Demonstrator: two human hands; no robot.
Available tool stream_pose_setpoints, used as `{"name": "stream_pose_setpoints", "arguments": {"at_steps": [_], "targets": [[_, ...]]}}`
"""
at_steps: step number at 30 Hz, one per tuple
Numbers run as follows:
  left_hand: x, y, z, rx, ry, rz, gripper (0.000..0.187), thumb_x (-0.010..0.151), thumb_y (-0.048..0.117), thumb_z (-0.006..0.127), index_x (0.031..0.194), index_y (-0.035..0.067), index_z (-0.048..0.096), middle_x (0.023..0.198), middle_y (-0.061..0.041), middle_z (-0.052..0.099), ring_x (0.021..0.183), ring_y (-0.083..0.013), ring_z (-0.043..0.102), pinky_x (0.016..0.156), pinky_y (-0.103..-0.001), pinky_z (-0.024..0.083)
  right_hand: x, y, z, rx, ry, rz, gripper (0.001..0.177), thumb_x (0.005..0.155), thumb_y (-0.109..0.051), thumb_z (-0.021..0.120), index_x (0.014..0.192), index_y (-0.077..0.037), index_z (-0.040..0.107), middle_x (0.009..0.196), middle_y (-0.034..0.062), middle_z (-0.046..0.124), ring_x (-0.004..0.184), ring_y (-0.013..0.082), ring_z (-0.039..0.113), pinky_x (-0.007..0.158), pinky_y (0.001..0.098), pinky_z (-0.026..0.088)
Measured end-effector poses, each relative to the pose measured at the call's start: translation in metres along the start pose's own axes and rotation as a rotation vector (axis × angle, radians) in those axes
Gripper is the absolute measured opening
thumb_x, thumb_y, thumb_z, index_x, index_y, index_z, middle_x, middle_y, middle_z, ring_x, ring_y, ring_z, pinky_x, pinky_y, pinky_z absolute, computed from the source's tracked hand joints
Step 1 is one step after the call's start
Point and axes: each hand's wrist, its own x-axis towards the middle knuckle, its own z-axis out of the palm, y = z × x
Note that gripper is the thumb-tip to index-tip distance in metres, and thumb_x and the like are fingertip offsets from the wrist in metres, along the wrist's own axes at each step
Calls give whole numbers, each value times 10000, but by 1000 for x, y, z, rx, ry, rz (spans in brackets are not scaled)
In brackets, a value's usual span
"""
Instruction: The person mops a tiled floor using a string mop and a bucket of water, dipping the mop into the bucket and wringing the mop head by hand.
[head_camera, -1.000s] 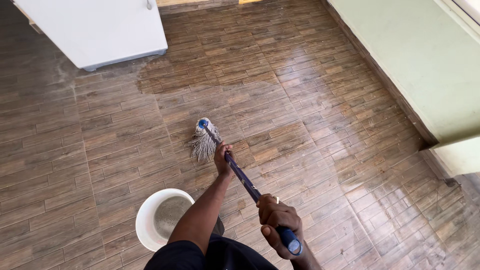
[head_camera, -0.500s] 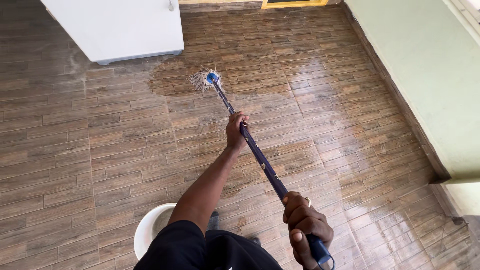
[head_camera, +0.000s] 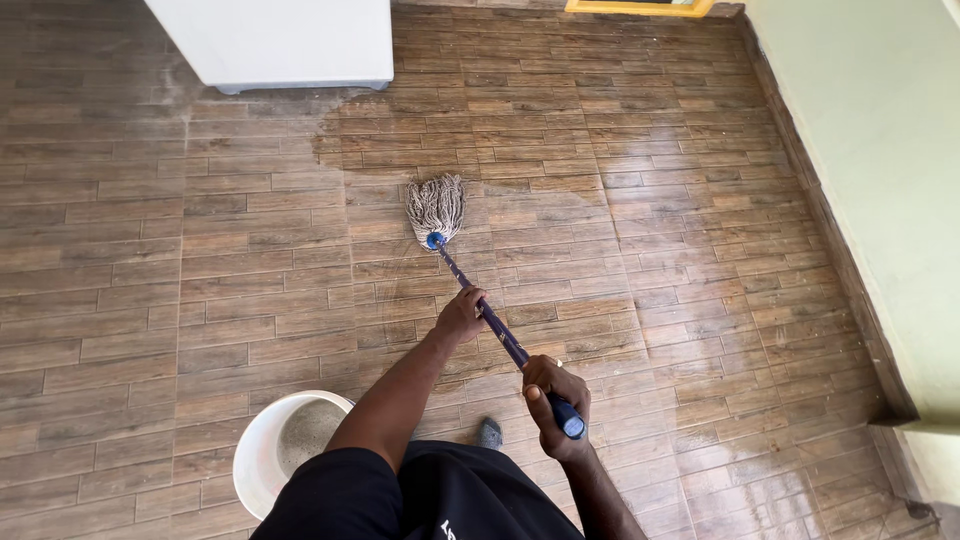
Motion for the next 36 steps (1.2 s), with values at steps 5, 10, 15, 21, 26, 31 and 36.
{"name": "stream_pose_setpoints", "arguments": {"at_steps": [5,10,15,21,26,31,36], "targets": [[5,46,-15,112,-42,-244,371,915,380,750,1141,131,593,1210,-67,581,1066,-276,655,894,-437,569,8,12,-35,-13,-155,-42,278,969,-110,608,735,-85,461,688,37,517,649,176,494,654,340,428],[11,55,14,30,232,-240,204,893,275,710,1000,130,615,1100,-53,610,987,-281,676,837,-425,587,9,28,-60,67,-198,-118,291,966,-93,617,739,-96,436,684,31,479,647,172,469,687,358,431],[38,26,53,-36,271,-50,155,817,176,713,941,124,636,1055,-58,641,979,-290,670,829,-423,585,6,34,-91,94,-155,-56,309,954,-91,613,715,-98,417,678,44,485,646,179,466,643,349,400],[101,21,61,-28,276,-149,151,862,163,679,990,92,646,1114,-82,657,1067,-300,649,909,-432,562,36,53,-107,196,44,-59,217,954,-122,568,764,-84,472,729,70,521,723,191,466,797,420,434],[129,-20,15,72,287,-340,147,923,209,645,1044,126,653,1212,-35,663,1161,-219,642,949,-461,522,65,90,-86,143,-75,-41,186,923,-124,604,778,-88,493,748,75,566,755,196,561,998,496,509],[154,-99,-39,145,408,-370,143,879,182,674,1020,160,680,1242,-26,656,1229,-229,584,1017,-572,403,112,148,-40,124,-215,-12,226,962,-164,615,788,-92,489,807,94,638,875,245,663,1154,570,450],[163,-137,-83,115,493,-487,107,872,164,666,975,170,692,1226,-14,677,1249,-231,593,1063,-538,408,164,184,-7,143,-326,-26,299,1014,-232,617,783,-103,477,838,96,656,951,270,698,1195,592,429]]}}
